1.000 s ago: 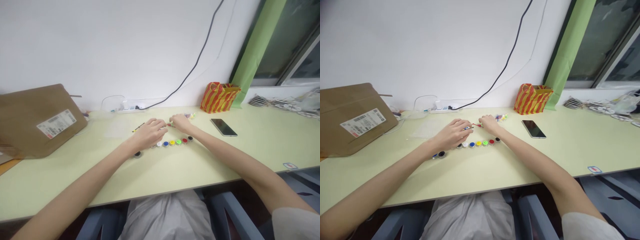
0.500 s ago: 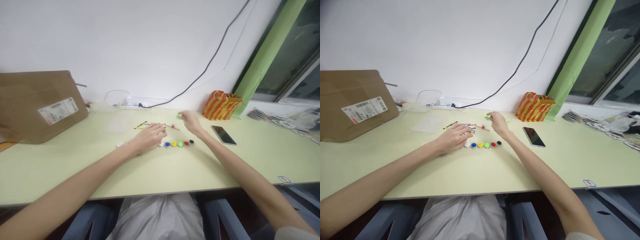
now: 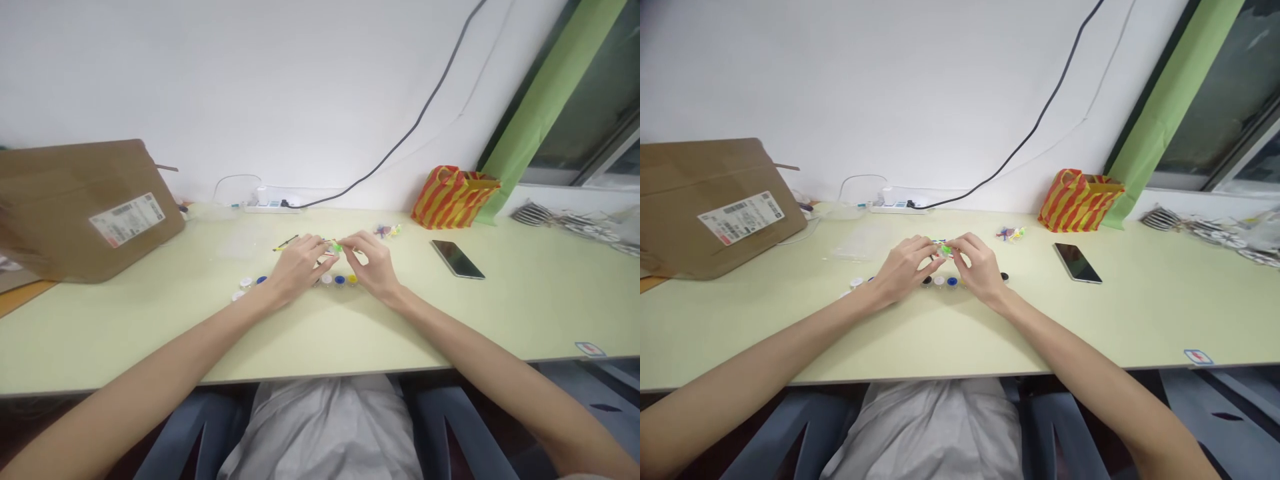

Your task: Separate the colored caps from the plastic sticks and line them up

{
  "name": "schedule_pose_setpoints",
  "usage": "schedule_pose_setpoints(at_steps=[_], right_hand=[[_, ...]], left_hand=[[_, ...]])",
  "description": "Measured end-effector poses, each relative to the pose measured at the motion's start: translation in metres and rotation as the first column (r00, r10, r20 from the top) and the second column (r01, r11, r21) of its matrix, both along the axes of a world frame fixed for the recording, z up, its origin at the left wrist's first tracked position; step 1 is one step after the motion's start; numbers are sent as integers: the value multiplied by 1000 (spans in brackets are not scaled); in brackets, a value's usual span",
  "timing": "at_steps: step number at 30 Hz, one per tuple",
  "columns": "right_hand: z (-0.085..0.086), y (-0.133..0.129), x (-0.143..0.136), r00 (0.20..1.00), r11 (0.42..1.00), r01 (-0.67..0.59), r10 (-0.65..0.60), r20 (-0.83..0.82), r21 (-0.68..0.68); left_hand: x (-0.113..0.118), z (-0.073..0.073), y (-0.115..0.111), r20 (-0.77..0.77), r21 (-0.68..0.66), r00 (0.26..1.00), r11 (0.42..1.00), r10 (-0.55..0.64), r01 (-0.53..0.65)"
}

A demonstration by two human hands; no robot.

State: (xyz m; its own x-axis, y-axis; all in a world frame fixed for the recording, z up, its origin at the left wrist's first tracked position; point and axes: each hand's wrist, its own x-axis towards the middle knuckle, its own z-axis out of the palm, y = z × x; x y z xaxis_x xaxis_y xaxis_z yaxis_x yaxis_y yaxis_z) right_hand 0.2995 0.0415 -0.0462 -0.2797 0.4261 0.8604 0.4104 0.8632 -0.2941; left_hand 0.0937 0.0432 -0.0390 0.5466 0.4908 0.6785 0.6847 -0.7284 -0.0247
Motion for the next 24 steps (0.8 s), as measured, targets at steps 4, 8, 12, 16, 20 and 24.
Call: schedule_pose_setpoints(at_steps=[4, 8, 12, 16, 20, 24], right_hand=[[-3, 2, -1, 997, 996, -62, 65, 45, -67], [-9, 4, -6, 993, 981, -98, 107, 49, -167], [-10, 6, -5, 982, 958, -145, 170, 79, -249], [-7, 7, 0, 961, 923, -236, 269, 70, -305], [-6, 7, 1, 955, 915, -272, 294, 33, -297], [-3, 4, 0, 965, 938, -250, 263, 21, -239]], left_hand=[[1, -1, 0, 60, -20, 998, 1000, -15, 16], [1, 0, 1, 33, 0, 999, 999, -38, 38], [-1, -1, 1, 56, -59, 998, 998, -26, 29], [-2, -3, 0, 130, -129, 988, 986, -86, 103], [-1, -1, -2, 181, -68, 967, 978, -182, 197], [-2, 3, -3, 177, -16, 951, 965, -256, 262]])
